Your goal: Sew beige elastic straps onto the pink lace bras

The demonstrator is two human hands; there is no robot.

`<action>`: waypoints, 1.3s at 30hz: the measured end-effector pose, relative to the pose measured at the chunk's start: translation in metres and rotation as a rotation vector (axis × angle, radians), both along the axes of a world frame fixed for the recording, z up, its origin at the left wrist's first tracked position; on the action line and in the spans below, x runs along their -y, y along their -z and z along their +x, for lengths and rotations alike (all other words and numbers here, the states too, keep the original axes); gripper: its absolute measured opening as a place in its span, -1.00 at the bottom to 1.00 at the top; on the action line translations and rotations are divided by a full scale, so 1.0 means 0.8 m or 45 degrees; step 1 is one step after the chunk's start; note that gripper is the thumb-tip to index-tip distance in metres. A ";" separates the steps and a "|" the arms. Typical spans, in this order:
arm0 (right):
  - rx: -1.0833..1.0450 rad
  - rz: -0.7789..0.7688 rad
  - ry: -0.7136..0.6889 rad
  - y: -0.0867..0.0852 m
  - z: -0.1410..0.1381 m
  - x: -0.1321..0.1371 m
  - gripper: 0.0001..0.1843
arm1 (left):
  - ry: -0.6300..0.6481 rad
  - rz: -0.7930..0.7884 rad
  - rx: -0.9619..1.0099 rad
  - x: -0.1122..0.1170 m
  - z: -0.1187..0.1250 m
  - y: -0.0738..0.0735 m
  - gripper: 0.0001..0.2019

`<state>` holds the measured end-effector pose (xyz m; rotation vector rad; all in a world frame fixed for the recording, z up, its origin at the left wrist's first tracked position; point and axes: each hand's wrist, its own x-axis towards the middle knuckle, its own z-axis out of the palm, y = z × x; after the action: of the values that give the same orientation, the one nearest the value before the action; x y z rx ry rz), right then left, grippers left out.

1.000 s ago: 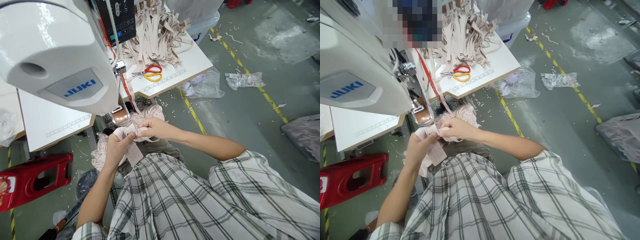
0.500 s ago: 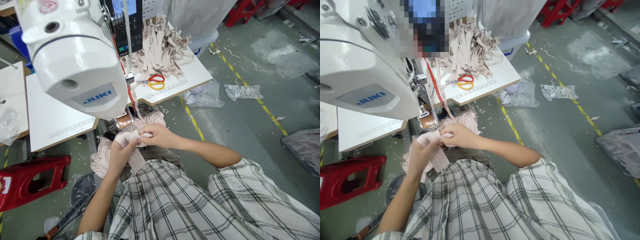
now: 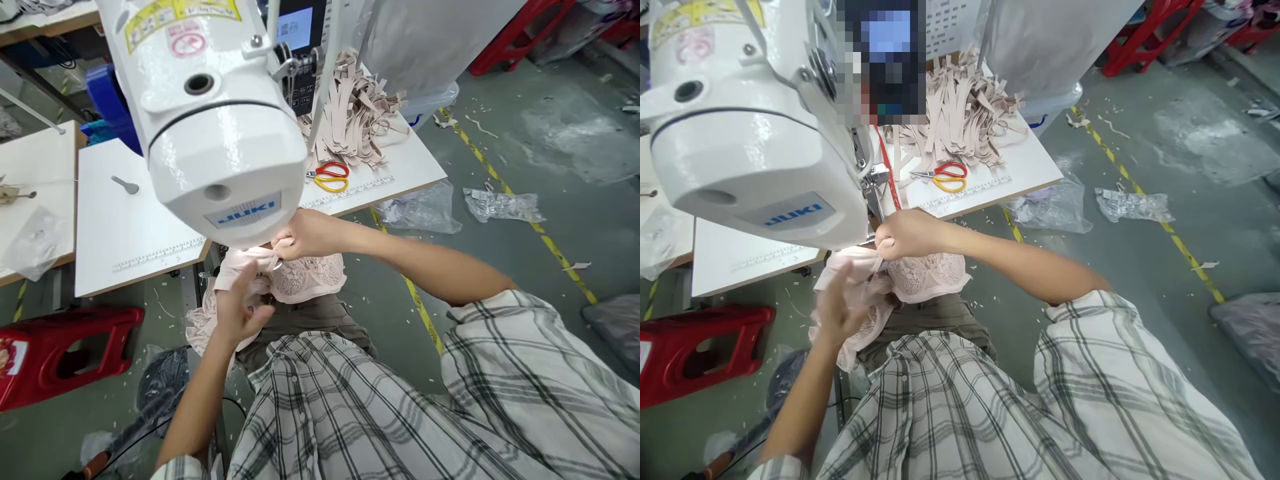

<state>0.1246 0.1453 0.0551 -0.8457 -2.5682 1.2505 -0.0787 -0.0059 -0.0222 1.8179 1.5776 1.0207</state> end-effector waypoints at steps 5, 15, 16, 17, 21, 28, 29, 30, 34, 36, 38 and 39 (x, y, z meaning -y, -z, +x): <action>0.074 0.096 -0.008 0.004 -0.005 0.001 -0.88 | 0.353 0.060 -0.473 -0.024 -0.033 0.024 -0.38; 0.008 0.110 -0.007 0.018 0.004 0.004 -0.86 | 0.263 0.029 -0.575 -0.035 -0.031 0.011 -0.42; -0.039 0.194 0.016 0.025 0.007 0.008 -0.83 | 0.246 0.044 -0.593 -0.032 -0.027 0.008 -0.42; -0.106 0.301 0.065 0.033 0.011 0.012 -0.79 | 0.227 0.055 -0.612 -0.030 -0.022 0.004 -0.42; -0.350 0.581 0.279 0.061 0.018 0.026 -0.80 | 0.128 0.022 -0.650 -0.022 -0.006 -0.009 -0.42; -0.370 0.365 0.264 0.057 0.014 0.019 -0.84 | 0.132 -0.117 -0.607 -0.020 0.010 -0.024 -0.44; -0.370 0.346 0.261 0.054 0.014 0.018 -0.85 | 0.122 -0.127 -0.597 -0.019 0.012 -0.024 -0.44; -0.371 0.330 0.258 0.053 0.014 0.017 -0.85 | 0.111 -0.118 -0.584 -0.019 0.014 -0.024 -0.45; -0.397 0.322 0.254 0.060 0.015 0.017 -0.85 | 0.068 -0.019 -0.546 -0.019 0.017 -0.018 -0.44; -0.456 0.399 0.270 0.071 0.016 0.021 -0.83 | 0.063 -0.020 -0.563 -0.018 0.017 -0.016 -0.44; -0.538 0.551 0.239 0.085 0.019 0.027 -0.80 | 0.066 -0.033 -0.631 -0.016 0.016 -0.016 -0.43; -0.568 0.638 0.208 0.092 0.020 0.029 -0.79 | 0.070 -0.034 -0.672 -0.015 0.015 -0.016 -0.42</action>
<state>0.1408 0.1220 -0.0184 -0.5739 -2.2372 0.6118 -0.0665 0.0058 -0.0092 2.2189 1.8036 0.5083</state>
